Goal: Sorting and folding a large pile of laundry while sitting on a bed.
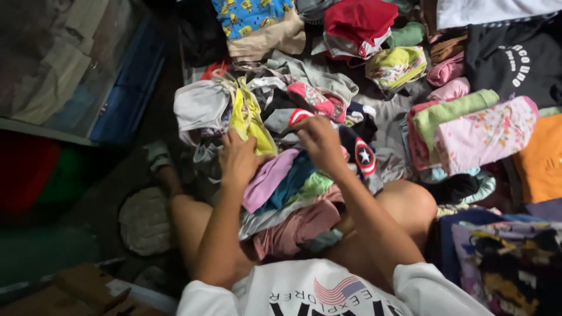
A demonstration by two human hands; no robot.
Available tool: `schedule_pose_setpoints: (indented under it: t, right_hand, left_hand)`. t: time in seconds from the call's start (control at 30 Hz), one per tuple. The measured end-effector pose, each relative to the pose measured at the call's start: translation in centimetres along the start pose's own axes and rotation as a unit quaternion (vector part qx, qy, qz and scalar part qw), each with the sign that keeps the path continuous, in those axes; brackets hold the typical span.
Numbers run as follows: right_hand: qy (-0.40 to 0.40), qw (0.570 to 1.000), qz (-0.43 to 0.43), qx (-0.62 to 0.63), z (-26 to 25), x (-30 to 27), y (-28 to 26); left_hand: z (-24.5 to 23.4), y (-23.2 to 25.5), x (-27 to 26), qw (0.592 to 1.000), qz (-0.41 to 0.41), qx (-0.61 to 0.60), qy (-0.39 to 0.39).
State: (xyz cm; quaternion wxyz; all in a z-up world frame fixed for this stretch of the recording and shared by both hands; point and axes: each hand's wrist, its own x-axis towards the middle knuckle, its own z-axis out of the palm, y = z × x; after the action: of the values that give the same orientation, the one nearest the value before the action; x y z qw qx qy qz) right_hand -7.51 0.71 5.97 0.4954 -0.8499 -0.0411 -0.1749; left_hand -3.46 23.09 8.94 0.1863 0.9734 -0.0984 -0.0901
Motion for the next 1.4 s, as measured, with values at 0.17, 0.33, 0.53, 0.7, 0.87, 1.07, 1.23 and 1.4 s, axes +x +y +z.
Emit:
schedule_pose_setpoints:
  t: [0.17, 0.33, 0.53, 0.7, 0.87, 1.07, 1.23, 1.4]
  right_hand:
    - [-0.052, 0.998, -0.039, -0.01, 3.0, -2.5, -2.2]
    - [-0.113, 0.989, -0.082, -0.038, 5.7, -3.9, -1.8]
    - [-0.058, 0.996, -0.07, -0.026, 3.5, -4.4, -6.9]
    - [0.123, 0.976, -0.098, 0.148, 0.8, -4.0, -12.5]
    - [0.144, 0.98, -0.109, 0.079, -2.4, -4.8, -15.1]
    - [0.144, 0.975, -0.168, -0.013, -4.1, -6.2, -16.5]
    - [0.109, 0.987, -0.08, 0.089, -4.1, -8.0, -17.2]
    - [0.092, 0.912, -0.07, 0.394, -2.0, -9.7, -15.0]
  left_hand:
    - [-0.9, -1.9, -1.5, 0.975, 0.149, 0.132, 0.096]
    - [3.2, -4.9, 0.4, 0.915, 0.332, 0.206, 0.098]
    - [1.0, -2.3, 0.9, 0.96, 0.243, -0.136, -0.04]
    - [-7.9, 3.6, -4.2, 0.688, 0.105, -0.681, -0.23]
    - [-9.2, 4.4, -6.6, 0.684, 0.238, -0.647, -0.241]
    - [-13.4, 7.6, -11.7, 0.858, 0.358, -0.355, -0.101]
    - [-13.1, 7.8, -13.4, 0.862, 0.367, -0.344, 0.051]
    - [-9.2, 8.7, -13.4, 0.801, 0.234, -0.532, 0.145]
